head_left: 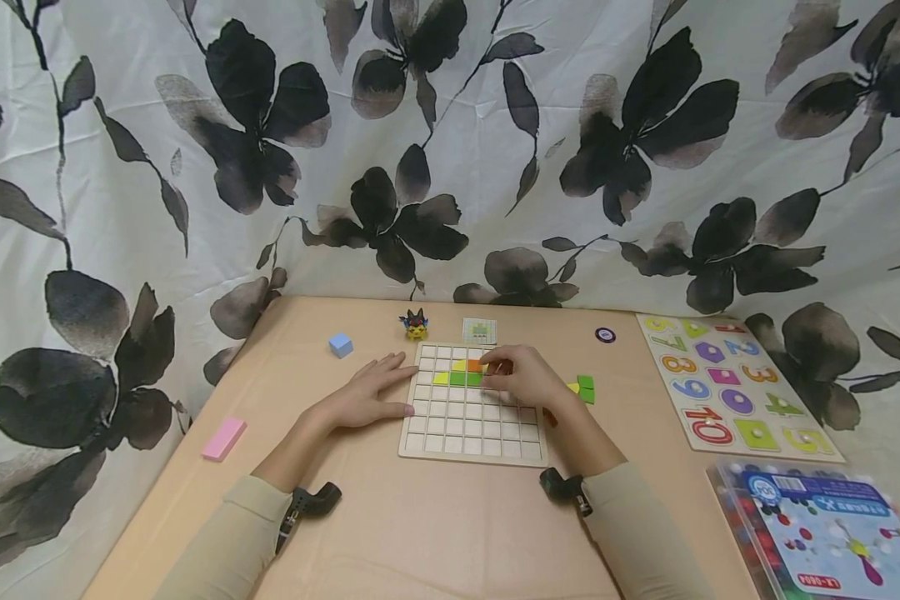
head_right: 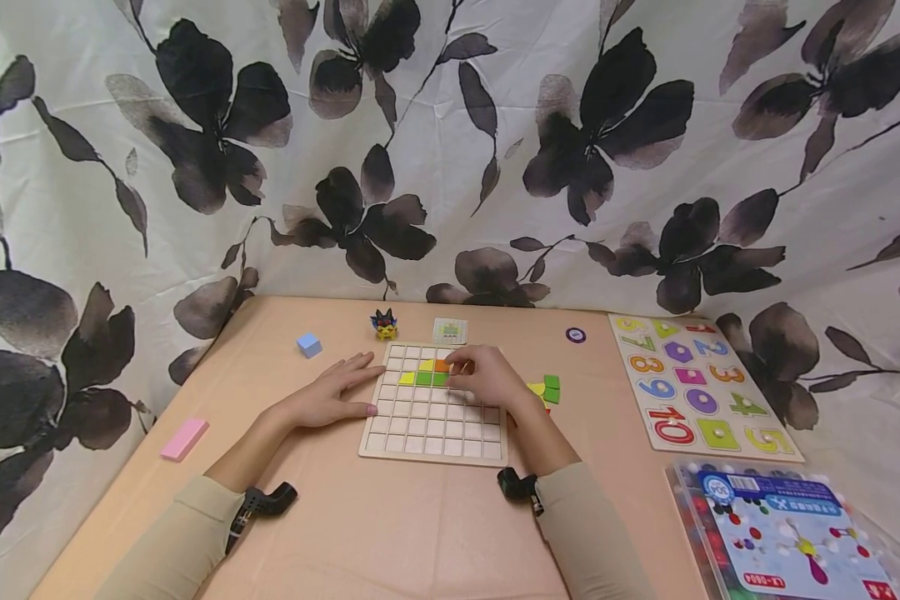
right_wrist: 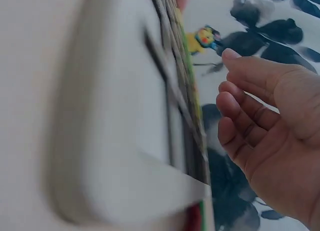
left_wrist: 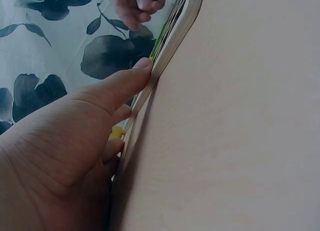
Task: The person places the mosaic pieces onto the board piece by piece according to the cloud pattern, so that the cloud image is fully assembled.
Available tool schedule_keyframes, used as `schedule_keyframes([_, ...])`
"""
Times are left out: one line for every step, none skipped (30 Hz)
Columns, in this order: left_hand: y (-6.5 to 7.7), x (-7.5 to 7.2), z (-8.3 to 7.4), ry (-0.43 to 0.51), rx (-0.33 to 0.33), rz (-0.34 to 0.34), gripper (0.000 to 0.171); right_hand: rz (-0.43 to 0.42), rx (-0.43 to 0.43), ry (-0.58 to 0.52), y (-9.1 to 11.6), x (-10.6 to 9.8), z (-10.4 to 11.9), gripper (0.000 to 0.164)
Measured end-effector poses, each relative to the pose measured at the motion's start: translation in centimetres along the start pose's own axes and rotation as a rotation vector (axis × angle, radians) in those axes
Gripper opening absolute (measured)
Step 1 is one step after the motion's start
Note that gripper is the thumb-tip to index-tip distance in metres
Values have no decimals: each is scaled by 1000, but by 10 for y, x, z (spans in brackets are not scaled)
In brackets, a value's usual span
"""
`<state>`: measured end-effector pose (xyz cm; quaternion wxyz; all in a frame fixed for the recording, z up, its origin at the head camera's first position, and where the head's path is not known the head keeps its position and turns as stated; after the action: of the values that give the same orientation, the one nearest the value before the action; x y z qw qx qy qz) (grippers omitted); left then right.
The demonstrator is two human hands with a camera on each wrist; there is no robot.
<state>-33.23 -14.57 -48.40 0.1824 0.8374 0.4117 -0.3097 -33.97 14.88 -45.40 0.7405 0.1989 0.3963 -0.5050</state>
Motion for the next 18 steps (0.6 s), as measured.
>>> schedule_keyframes([0, 0, 0, -2, 1, -1, 80, -7, -5, -2, 1, -4, 0, 34])
schedule_keyframes([0, 0, 1, -4, 1, -2, 80, -16, -7, -2, 2, -9, -1, 35])
schedule_keyframes([0, 0, 1, -5, 1, -3, 80, -25, -5, -1, 3, -13, -1, 35])
schedule_keyframes([0, 0, 1, -8, 1, -2, 80, -34, -3, 2, 5, -18, -1, 36])
schedule_keyframes([0, 0, 1, -9, 1, -2, 80, -41, 4, 6, 6, -22, -1, 36])
schedule_keyframes([0, 0, 1, -10, 1, -1, 80, -47, 10, 9, 8, -27, -2, 35])
schedule_keyframes([-1, 0, 1, -11, 1, -2, 80, -50, 21, 19, 9, -31, -2, 35])
schedule_keyframes([-1, 0, 2, -13, 1, -1, 81, -52, 31, 30, 11, -35, -3, 33])
schedule_keyframes([-1, 1, 2, -14, 1, -1, 80, -52, 44, 42, 13, -39, -5, 32])
schedule_keyframes([-1, 1, 2, -14, 1, 0, 80, -51, 59, 52, 14, -42, -7, 30])
schedule_keyframes([-1, 1, 3, -14, 0, -1, 81, -48, 71, 59, 17, -45, -10, 28])
schedule_keyframes([-2, 1, 3, -14, 1, -1, 81, -46, 84, 63, 18, -48, -13, 28])
schedule_keyframes([-2, 1, 3, -14, 1, -2, 81, -44, 99, 69, 20, -51, -16, 28])
schedule_keyframes([-2, 1, 3, -13, 2, -1, 80, -40, 111, 73, 22, -54, -21, 27])
schedule_keyframes([-2, 1, 3, -13, 3, -1, 80, -36, 122, 72, 24, -56, -25, 27])
schedule_keyframes([-2, 1, 3, -14, 4, -1, 81, -32, 131, 70, 26, -58, -28, 27])
schedule_keyframes([-2, 1, 3, -14, 5, -2, 81, -24, 137, 71, 28, -59, -32, 27])
schedule_keyframes([-2, 1, 3, -13, 5, -2, 80, -17, 146, 70, 29, -61, -36, 27])
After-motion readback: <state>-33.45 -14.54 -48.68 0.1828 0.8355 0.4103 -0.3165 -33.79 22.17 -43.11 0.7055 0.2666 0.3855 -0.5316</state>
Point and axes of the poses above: each hand's wrist, its own y-axis away from the middle knuckle, its own x-axis out of the palm, z = x × y, the point moved 5 cm from there along -y, towards the middle knuckle, and after that the axes turned 12 degrees about y, right-handed, at the moved point
